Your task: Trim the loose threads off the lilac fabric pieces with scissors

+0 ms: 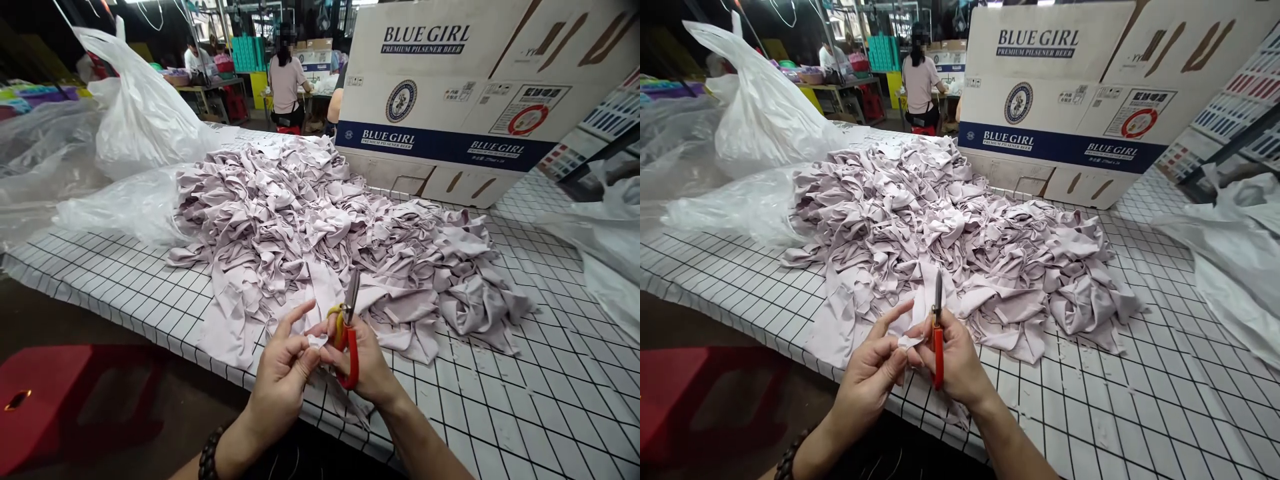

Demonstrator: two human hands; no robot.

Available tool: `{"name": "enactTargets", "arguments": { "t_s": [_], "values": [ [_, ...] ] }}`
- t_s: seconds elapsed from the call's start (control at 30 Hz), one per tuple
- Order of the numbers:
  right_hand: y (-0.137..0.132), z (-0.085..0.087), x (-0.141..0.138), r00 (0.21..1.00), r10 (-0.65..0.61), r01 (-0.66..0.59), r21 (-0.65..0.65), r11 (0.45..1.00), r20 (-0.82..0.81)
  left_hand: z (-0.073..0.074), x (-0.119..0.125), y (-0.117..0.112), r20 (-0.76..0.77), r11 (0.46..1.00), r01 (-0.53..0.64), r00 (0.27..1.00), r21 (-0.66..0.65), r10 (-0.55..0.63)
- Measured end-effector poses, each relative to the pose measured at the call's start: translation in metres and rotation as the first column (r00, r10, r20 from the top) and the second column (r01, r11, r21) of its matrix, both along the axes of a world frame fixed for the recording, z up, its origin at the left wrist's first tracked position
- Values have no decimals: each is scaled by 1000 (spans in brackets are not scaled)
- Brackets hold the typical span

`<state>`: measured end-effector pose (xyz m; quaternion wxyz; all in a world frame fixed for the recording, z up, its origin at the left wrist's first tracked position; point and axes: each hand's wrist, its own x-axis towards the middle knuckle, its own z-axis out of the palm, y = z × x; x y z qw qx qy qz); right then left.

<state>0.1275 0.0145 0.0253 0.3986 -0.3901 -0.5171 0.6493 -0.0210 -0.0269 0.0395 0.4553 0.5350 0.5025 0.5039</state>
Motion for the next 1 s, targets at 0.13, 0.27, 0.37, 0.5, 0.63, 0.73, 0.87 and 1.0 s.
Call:
{"name": "enactTargets", "arguments": {
  "t_s": [0.13,0.27,0.37,0.5,0.63,0.73,0.87,1.0],
  "values": [
    [3,-10,-7,997,-79,79,19,997,1,-2,2,3,273,988,116,958,-103,-84],
    [-1,-7,4,999,-37,36,25,999,31,-5,6,10,441,975,193,889,-110,-126],
    [-7,1,24,981,-33,26,37,999,193,-5,7,14,359,977,198,920,-74,-160],
    [-15,18,58,761,-119,-66,259,964,638,-3,7,16,190,981,179,968,-71,-163],
    [-20,31,74,518,-238,-278,425,861,822,-5,7,17,68,980,191,980,-58,-187],
    [-21,35,73,455,-282,-346,460,818,845,-5,7,18,-16,975,221,975,-14,-221],
    [-21,35,69,439,-317,-368,490,790,841,-4,6,19,-111,966,249,964,67,-241],
    [-22,34,69,451,-334,-370,514,774,828,-4,4,20,-127,960,257,962,107,-243]
  ]
}}
